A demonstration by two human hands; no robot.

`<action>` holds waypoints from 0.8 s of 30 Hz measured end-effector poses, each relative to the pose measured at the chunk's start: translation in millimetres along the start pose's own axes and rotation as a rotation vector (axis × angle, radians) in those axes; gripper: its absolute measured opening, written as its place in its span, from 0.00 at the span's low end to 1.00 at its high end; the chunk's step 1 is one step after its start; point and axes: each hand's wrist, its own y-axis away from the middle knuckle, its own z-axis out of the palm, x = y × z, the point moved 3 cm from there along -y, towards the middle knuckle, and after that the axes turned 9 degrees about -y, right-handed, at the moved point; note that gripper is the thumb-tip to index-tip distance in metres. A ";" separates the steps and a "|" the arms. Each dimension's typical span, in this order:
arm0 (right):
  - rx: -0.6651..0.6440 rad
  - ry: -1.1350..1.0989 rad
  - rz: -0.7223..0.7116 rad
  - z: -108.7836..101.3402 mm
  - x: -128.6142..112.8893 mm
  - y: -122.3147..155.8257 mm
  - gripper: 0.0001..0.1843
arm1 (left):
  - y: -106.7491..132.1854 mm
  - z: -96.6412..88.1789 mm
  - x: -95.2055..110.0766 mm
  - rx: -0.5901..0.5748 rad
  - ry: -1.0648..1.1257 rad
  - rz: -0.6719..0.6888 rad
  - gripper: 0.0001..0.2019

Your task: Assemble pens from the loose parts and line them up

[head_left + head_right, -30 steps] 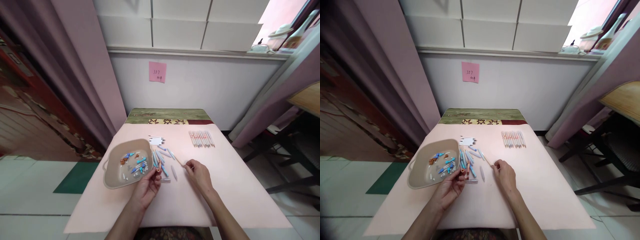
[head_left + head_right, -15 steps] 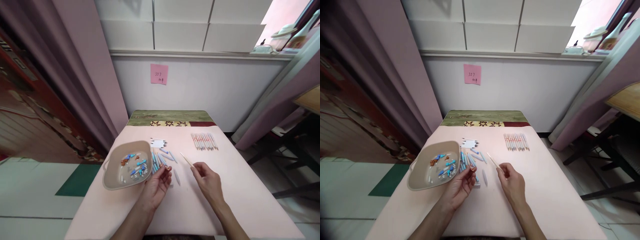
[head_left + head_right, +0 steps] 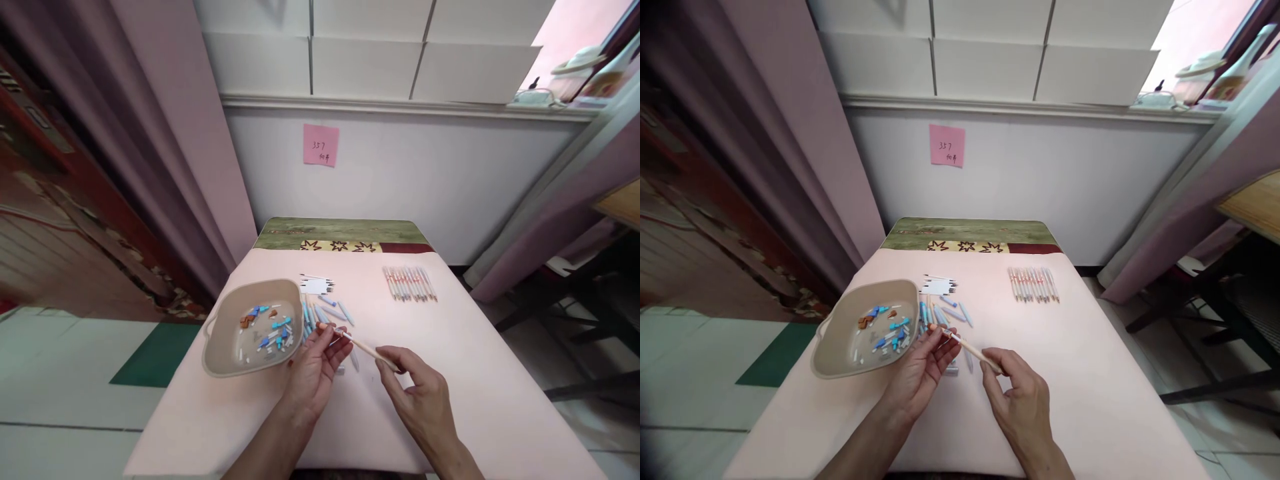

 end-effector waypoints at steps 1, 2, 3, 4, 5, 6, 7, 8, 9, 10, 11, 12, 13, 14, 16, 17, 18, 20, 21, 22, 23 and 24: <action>0.001 0.007 -0.015 -1.0 -1.8 0.4 0.09 | 0.9 0.0 -0.4 -0.009 -0.019 0.016 0.05; 0.002 0.016 -0.030 -2.0 -3.7 0.8 0.09 | 1.8 0.2 -1.3 -0.016 -0.038 0.028 0.06; 0.004 0.025 -0.044 -2.8 -5.5 1.3 0.09 | 2.8 0.5 -2.6 -0.022 -0.053 0.032 0.06; 0.008 0.031 -0.058 -3.3 -7.2 1.8 0.09 | 3.8 0.9 -4.2 -0.029 -0.065 0.032 0.07; 0.010 0.035 -0.072 -3.3 -8.6 2.1 0.09 | 4.8 1.1 -5.9 -0.034 -0.074 0.027 0.08; 0.012 0.036 -0.089 -2.8 -9.9 2.3 0.09 | 5.8 1.2 -7.5 -0.038 -0.080 0.020 0.09; 0.016 0.037 -0.111 -2.0 -11.0 2.5 0.09 | 6.6 1.0 -8.7 -0.039 -0.083 0.015 0.10; 0.026 0.039 -0.135 -0.9 -12.0 2.6 0.09 | 7.4 0.5 -9.4 -0.036 -0.084 0.013 0.10; 0.043 0.044 -0.156 0.1 -12.7 2.7 0.08 | 8.1 -0.2 -9.6 -0.033 -0.083 0.015 0.11; 0.066 0.052 -0.172 1.1 -13.2 2.8 0.08 | 8.8 -1.0 -9.5 -0.029 -0.083 0.019 0.11; 0.091 0.061 -0.180 1.9 -13.4 3.0 0.07 | 9.4 -1.9 -9.0 -0.026 -0.083 0.025 0.12; 0.114 0.069 -0.182 2.7 -13.5 3.3 0.07 | 10.1 -2.8 -8.4 -0.024 -0.083 0.030 0.12; 0.130 0.074 -0.179 3.5 -13.5 3.8 0.06 | 10.8 -3.5 -7.8 -0.023 -0.082 0.034 0.12; 0.139 0.077 -0.178 4.3 -13.6 4.3 0.06 | 11.4 -4.1 -7.4 -0.021 -0.082 0.035 0.12; 0.140 0.080 -0.190 5.8 -14.4 5.6 0.05 | 12.4 -4.8 -7.1 -0.018 -0.078 0.031 0.12; 0.140 0.081 -0.199 6.3 -14.8 6.2 0.05 | 12.8 -4.8 -7.1 -0.017 -0.077 0.028 0.12; 0.140 0.082 -0.207 6.8 -15.1 6.7 0.04 | 13.0 -4.7 -7.2 -0.017 -0.078 0.028 0.12; 0.144 0.085 -0.207 7.5 -14.9 7.0 0.04 | 13.0 -4.3 -7.4 -0.018 -0.084 0.038 0.12; 0.144 0.085 -0.198 7.9 -14.4 6.7 0.04 | 12.8 -4.1 -7.5 -0.018 -0.090 0.044 0.12; 0.145 0.085 -0.186 8.3 -13.8 6.2 0.05 | 12.5 -4.1 -7.6 -0.017 -0.096 0.049 0.12; 0.145 0.084 -0.173 8.8 -13.2 5.6 0.05 | 12.1 -4.1 -7.8 -0.016 -0.101 0.053 0.12; 0.143 0.083 -0.160 9.3 -12.6 4.9 0.05 | 11.7 -4.3 -7.9 -0.016 -0.104 0.057 0.12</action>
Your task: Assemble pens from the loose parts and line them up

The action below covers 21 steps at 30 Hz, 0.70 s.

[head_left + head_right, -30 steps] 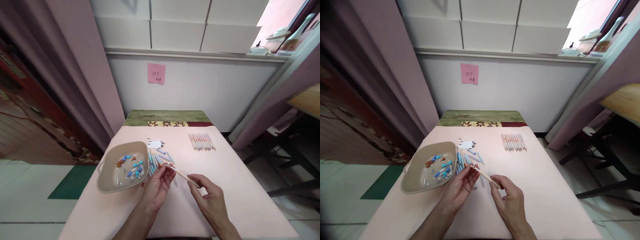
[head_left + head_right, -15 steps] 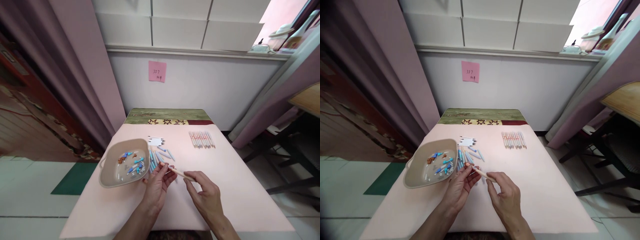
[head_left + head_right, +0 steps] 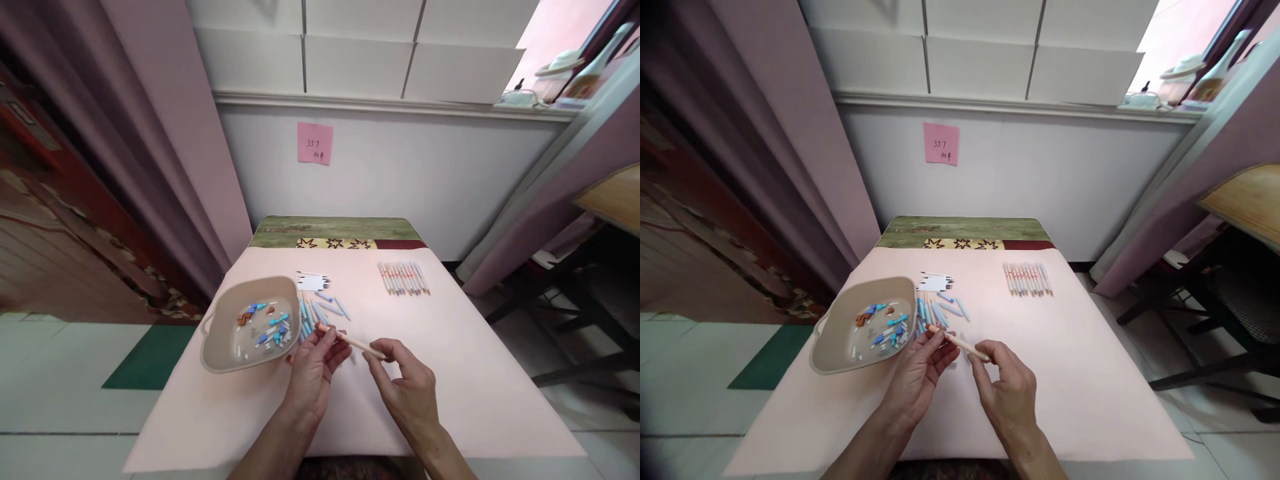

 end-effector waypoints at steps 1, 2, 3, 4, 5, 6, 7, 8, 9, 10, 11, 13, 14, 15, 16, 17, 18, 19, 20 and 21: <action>-0.005 -0.001 0.009 0.7 0.3 -0.5 0.05 | -0.4 -0.3 -0.1 0.000 -0.002 0.002 0.12; -0.009 -0.003 0.013 1.3 0.4 -0.9 0.05 | -0.8 -0.6 -0.2 0.000 -0.002 0.005 0.11; -0.012 -0.006 0.014 1.8 0.2 -1.3 0.05 | -1.0 -1.0 -0.1 -0.001 -0.002 0.007 0.11; -0.013 -0.009 0.011 2.1 -0.2 -1.5 0.05 | -1.2 -1.3 0.0 0.000 -0.001 0.007 0.11; -0.013 -0.012 0.006 2.3 -0.6 -1.7 0.06 | -1.2 -1.7 0.1 0.003 0.001 0.006 0.10; -0.012 -0.014 0.001 2.3 -1.0 -1.7 0.06 | -1.0 -2.0 0.2 0.008 0.004 0.005 0.10; -0.010 -0.015 -0.006 2.3 -1.2 -1.6 0.06 | -0.7 -2.1 0.3 0.012 0.007 0.003 0.10; -0.009 -0.014 -0.011 2.1 -1.3 -1.5 0.06 | -0.3 -2.1 0.2 0.016 0.012 0.002 0.11; -0.007 -0.012 -0.017 1.9 -1.0 -1.2 0.06 | 0.2 -1.9 0.1 0.020 0.015 0.001 0.11; -0.006 -0.009 -0.020 1.6 -0.5 -0.9 0.06 | 0.7 -1.5 0.0 0.024 0.019 0.002 0.12; -0.003 -0.006 -0.022 1.3 0.2 -0.5 0.06 | 1.2 -1.0 -0.1 0.026 0.023 0.007 0.12; 0.005 -0.004 -0.020 0.6 1.9 0.3 0.06 | 2.3 0.4 0.2 0.026 0.034 0.027 0.13; 0.008 -0.005 -0.016 0.2 2.7 0.8 0.07 | 2.9 1.2 0.7 0.024 0.041 0.041 0.14; 0.007 -0.006 -0.008 0.0 3.4 1.1 0.07 | 3.5 2.1 1.2 0.020 0.048 0.057 0.14; 0.003 -0.006 0.003 -0.2 3.9 1.4 0.07 | 4.2 3.0 1.9 0.018 0.053 0.072 0.15; -0.002 -0.007 0.016 -0.4 4.2 1.6 0.07 | 4.8 3.7 2.6 0.017 0.055 0.085 0.15; -0.007 -0.009 0.028 -0.6 4.2 1.7 0.08 | 5.4 4.3 3.3 0.016 0.053 0.096 0.16; -0.012 -0.011 0.039 -0.9 3.9 1.7 0.08 | 5.9 4.8 3.8 0.015 0.049 0.104 0.16; -0.016 -0.014 0.050 -1.1 3.4 1.7 0.09 | 6.4 5.2 4.2 0.014 0.044 0.111 0.16; -0.020 -0.017 0.060 -1.4 2.9 1.5 0.10 | 6.9 5.3 4.4 0.012 0.040 0.115 0.16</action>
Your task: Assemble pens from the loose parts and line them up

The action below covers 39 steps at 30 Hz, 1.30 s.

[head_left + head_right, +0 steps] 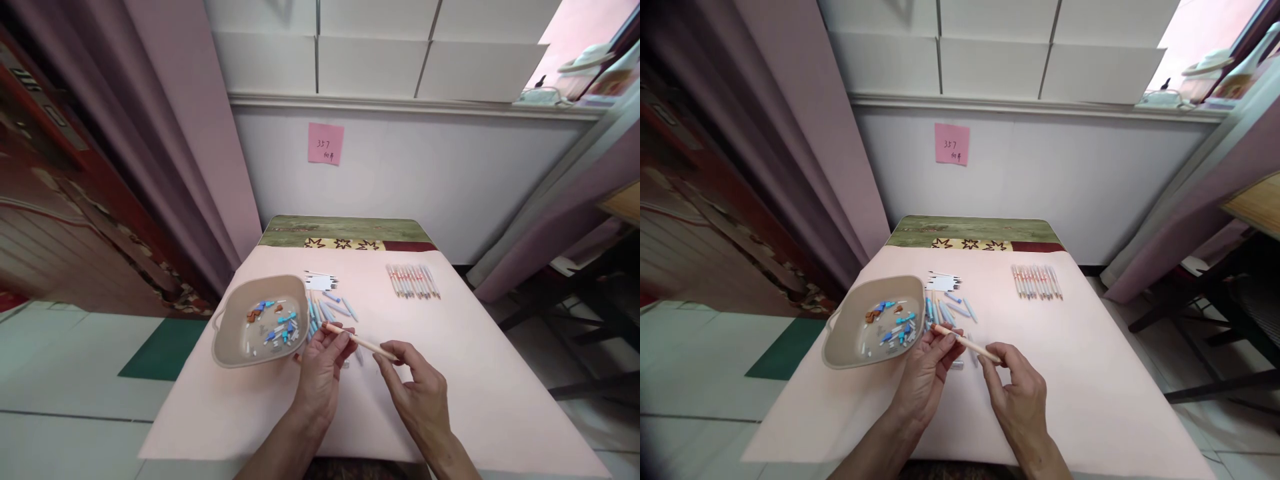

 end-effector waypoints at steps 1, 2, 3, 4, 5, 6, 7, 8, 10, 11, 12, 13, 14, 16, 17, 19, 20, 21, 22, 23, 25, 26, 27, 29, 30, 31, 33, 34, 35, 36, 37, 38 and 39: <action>-0.007 -0.001 0.010 -0.3 -0.5 -0.1 0.11 | 0.4 0.0 -0.1 -0.003 -0.004 0.002 0.16; -0.021 0.001 0.023 -0.3 -0.9 -0.2 0.12 | 0.8 -0.2 -0.3 -0.007 -0.008 0.002 0.17; -0.036 0.006 0.040 -0.4 -0.9 -0.3 0.13 | 1.1 -0.5 -0.8 -0.012 -0.011 0.000 0.17; -0.053 0.012 0.057 -0.4 -0.7 -0.2 0.15 | 1.4 -0.9 -1.3 -0.017 -0.015 -0.003 0.17; -0.071 0.016 0.073 -0.3 -0.4 -0.1 0.17 | 1.7 -1.3 -1.7 -0.023 -0.017 -0.007 0.17; -0.086 0.017 0.085 -0.2 0.1 0.1 0.18 | 1.8 -1.7 -2.0 -0.028 -0.017 -0.010 0.16; -0.094 0.014 0.092 -0.1 0.6 0.4 0.18 | 1.8 -2.1 -2.1 -0.032 -0.014 -0.013 0.16; -0.097 0.009 0.097 0.0 1.0 0.7 0.16 | 1.6 -2.5 -1.9 -0.033 -0.010 -0.014 0.15; -0.087 -0.005 0.097 0.5 1.4 1.2 0.16 | 0.8 -3.1 -0.9 -0.028 0.000 -0.015 0.15; -0.078 -0.012 0.096 0.8 1.5 1.4 0.19 | 0.3 -3.3 -0.3 -0.023 0.005 -0.014 0.15; -0.070 -0.018 0.094 1.1 1.4 1.5 0.19 | -0.2 -3.3 0.2 -0.019 0.009 -0.014 0.15; -0.067 -0.024 0.093 1.5 1.2 1.6 0.17 | -0.6 -3.3 0.7 -0.015 0.013 -0.012 0.15; -0.070 -0.031 0.092 1.7 1.1 1.6 0.14 | -0.9 -3.3 1.0 -0.013 0.016 -0.011 0.15; -0.085 -0.031 0.100 1.9 1.4 1.5 0.11 | -1.0 -3.1 1.2 -0.012 0.018 -0.008 0.15; -0.098 -0.025 0.108 1.7 1.8 1.4 0.12 | -1.0 -3.0 1.1 -0.014 0.016 -0.008 0.15; -0.127 -0.013 0.116 1.6 2.5 1.1 0.15 | -0.9 -3.0 0.6 -0.017 0.007 -0.008 0.15; -0.131 -0.009 0.113 1.4 2.7 1.0 0.15 | -0.9 -3.1 0.4 -0.018 0.003 -0.007 0.16; -0.125 -0.007 0.107 1.3 2.6 0.9 0.14 | -1.0 -3.3 0.2 -0.019 0.001 -0.004 0.16; -0.112 -0.010 0.098 1.2 2.4 0.9 0.13 | -1.1 -3.4 0.0 -0.018 -0.001 -0.002 0.15; -0.095 -0.014 0.087 1.3 2.0 0.8 0.14 | -1.3 -3.5 -0.2 -0.017 -0.002 0.000 0.15; -0.073 -0.022 0.069 1.9 1.2 1.0 0.14 | -1.7 -3.4 -0.6 -0.016 -0.006 0.005 0.15; -0.080 -0.025 0.068 2.6 1.0 1.2 0.13 | -1.8 -3.2 -0.7 -0.016 -0.011 0.009 0.15; -0.097 -0.028 0.073 3.4 1.1 1.5 0.13 | -1.8 -2.9 -0.7 -0.019 -0.017 0.014 0.15; -0.140 -0.022 0.102 4.7 2.2 2.3 0.16 | -1.6 -2.5 -0.7 -0.024 -0.034 0.026 0.16; -0.159 -0.015 0.119 5.1 3.1 2.7 0.17 | -1.5 -2.4 -0.7 -0.026 -0.043 0.030 0.16; -0.176 -0.009 0.132 5.5 3.9 3.2 0.19 | -1.3 -2.4 -0.8 -0.028 -0.052 0.033 0.16; -0.182 -0.001 0.139 5.9 4.8 3.8 0.18 | -1.1 -2.7 -0.8 -0.027 -0.064 0.041 0.17; -0.169 0.004 0.135 5.8 4.8 3.9 0.16 | -1.0 -2.9 -0.8 -0.025 -0.068 0.044 0.17; -0.152 0.007 0.129 5.7 4.5 3.9 0.15 | -0.9 -3.0 -0.8 -0.023 -0.072 0.046 0.17; -0.136 0.010 0.122 5.7 3.9 3.8 0.16 | -0.7 -3.0 -0.7 -0.023 -0.076 0.048 0.17; -0.125 0.012 0.118 5.7 3.2 3.7 0.16 | -0.4 -2.8 -0.7 -0.024 -0.081 0.050 0.17; -0.122 0.012 0.119 5.8 2.3 3.6 0.15 | -0.1 -2.5 -0.6 -0.026 -0.087 0.050 0.17; -0.132 0.009 0.126 6.0 1.5 3.6 0.13 | 0.3 -2.1 -0.4 -0.029 -0.094 0.051 0.17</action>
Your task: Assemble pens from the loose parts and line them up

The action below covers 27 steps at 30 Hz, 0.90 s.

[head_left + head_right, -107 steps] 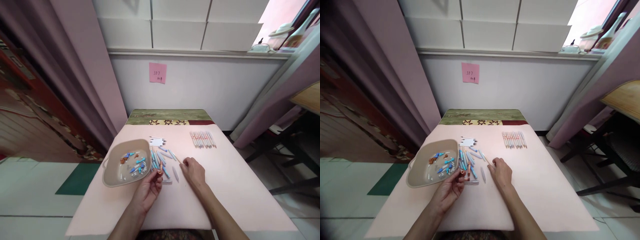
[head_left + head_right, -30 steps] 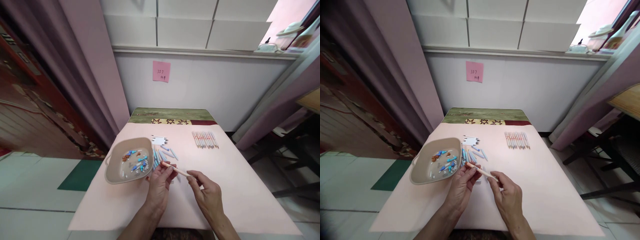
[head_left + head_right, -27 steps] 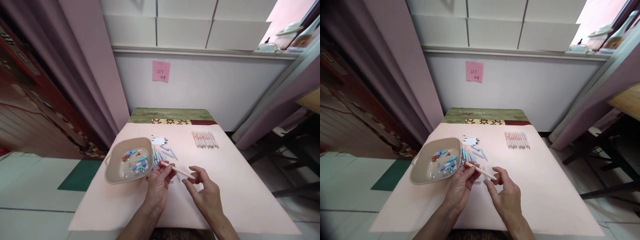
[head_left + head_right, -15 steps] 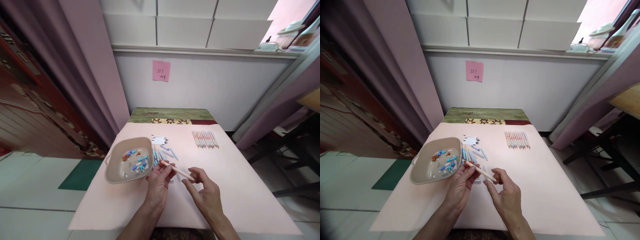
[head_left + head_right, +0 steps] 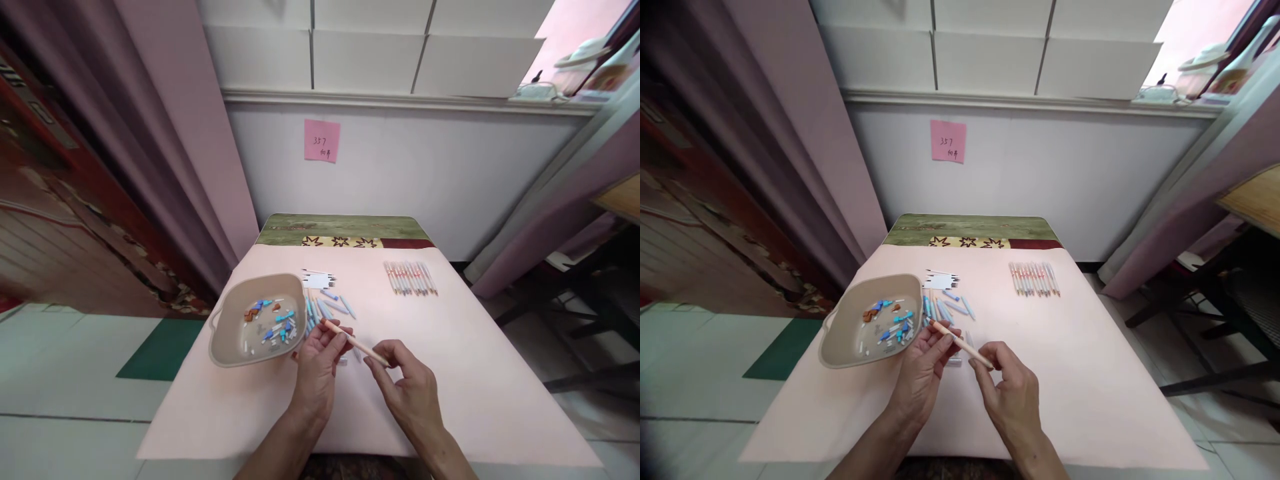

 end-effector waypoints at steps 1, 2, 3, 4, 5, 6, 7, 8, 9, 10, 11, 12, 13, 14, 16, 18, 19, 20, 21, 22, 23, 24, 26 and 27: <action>-0.015 -0.005 0.009 0.2 -0.7 0.1 0.13 | 0.4 0.4 0.4 -0.003 -0.007 0.004 0.17; -0.034 -0.009 0.019 0.4 -1.1 0.4 0.14 | 0.7 0.7 0.9 -0.005 -0.015 0.008 0.17; -0.053 -0.010 0.029 0.6 -1.3 0.6 0.16 | 0.9 0.8 1.4 -0.004 -0.024 0.012 0.17; -0.069 -0.007 0.037 0.9 -1.1 1.0 0.17 | 0.9 0.7 1.8 -0.001 -0.035 0.016 0.18; -0.084 -0.002 0.040 1.3 -0.6 1.2 0.17 | 0.8 0.4 2.1 0.001 -0.047 0.020 0.18; -0.097 0.003 0.035 2.0 0.0 1.5 0.18 | 0.4 -0.1 2.0 0.005 -0.058 0.023 0.18; -0.100 0.007 0.024 2.6 0.6 1.6 0.17 | 0.0 -0.7 1.6 0.008 -0.067 0.026 0.18; -0.091 0.011 0.009 3.2 1.2 1.7 0.16 | -0.6 -1.5 0.8 0.011 -0.075 0.028 0.18; -0.074 0.014 -0.008 3.7 1.7 1.7 0.15 | -1.2 -2.3 -0.3 0.012 -0.082 0.030 0.18; -0.056 0.016 -0.023 4.3 2.1 1.7 0.15 | -1.6 -3.1 -1.6 0.013 -0.090 0.033 0.19; -0.043 0.017 -0.033 5.0 2.4 1.9 0.16 | -2.0 -3.9 -3.1 0.012 -0.097 0.037 0.19; -0.036 0.015 -0.037 5.8 2.6 2.1 0.15 | -2.2 -4.6 -4.5 0.010 -0.107 0.042 0.19; -0.041 0.004 -0.032 6.9 2.7 2.3 0.14 | -2.2 -5.2 -5.6 0.007 -0.117 0.049 0.19; -0.058 -0.017 -0.019 8.2 2.9 2.6 0.14 | -2.0 -5.5 -6.4 0.000 -0.128 0.054 0.18; -0.108 -0.095 0.045 11.1 4.4 3.2 0.15 | -1.4 -5.9 -6.2 -0.016 -0.148 0.067 0.17; -0.181 -0.237 0.160 15.4 7.5 3.7 0.18 | -0.6 -5.9 -3.8 -0.029 -0.166 0.078 0.15; -0.228 -0.334 0.233 18.4 9.4 4.0 0.19 | -0.3 -5.9 -1.9 -0.034 -0.173 0.082 0.14; -0.280 -0.441 0.309 21.9 11.2 4.4 0.21 | 0.1 -5.9 0.3 -0.037 -0.181 0.087 0.14; -0.334 -0.548 0.381 25.9 12.6 4.9 0.23 | 0.4 -6.0 2.5 -0.037 -0.188 0.090 0.13; -0.386 -0.642 0.441 29.9 13.3 5.3 0.24 | 0.7 -6.2 4.5 -0.038 -0.194 0.091 0.13; -0.428 -0.714 0.481 33.6 13.4 5.5 0.25 | 0.9 -6.6 6.4 -0.035 -0.198 0.094 0.13; -0.447 -0.758 0.495 36.5 13.1 5.2 0.25 | 1.1 -7.2 8.1 -0.027 -0.200 0.098 0.14; -0.421 -0.753 0.448 39.4 11.7 3.3 0.23 | 1.3 -9.2 10.3 -0.004 -0.204 0.103 0.16; -0.383 -0.709 0.401 39.5 11.0 2.0 0.21 | 1.3 -10.2 10.9 0.003 -0.213 0.103 0.18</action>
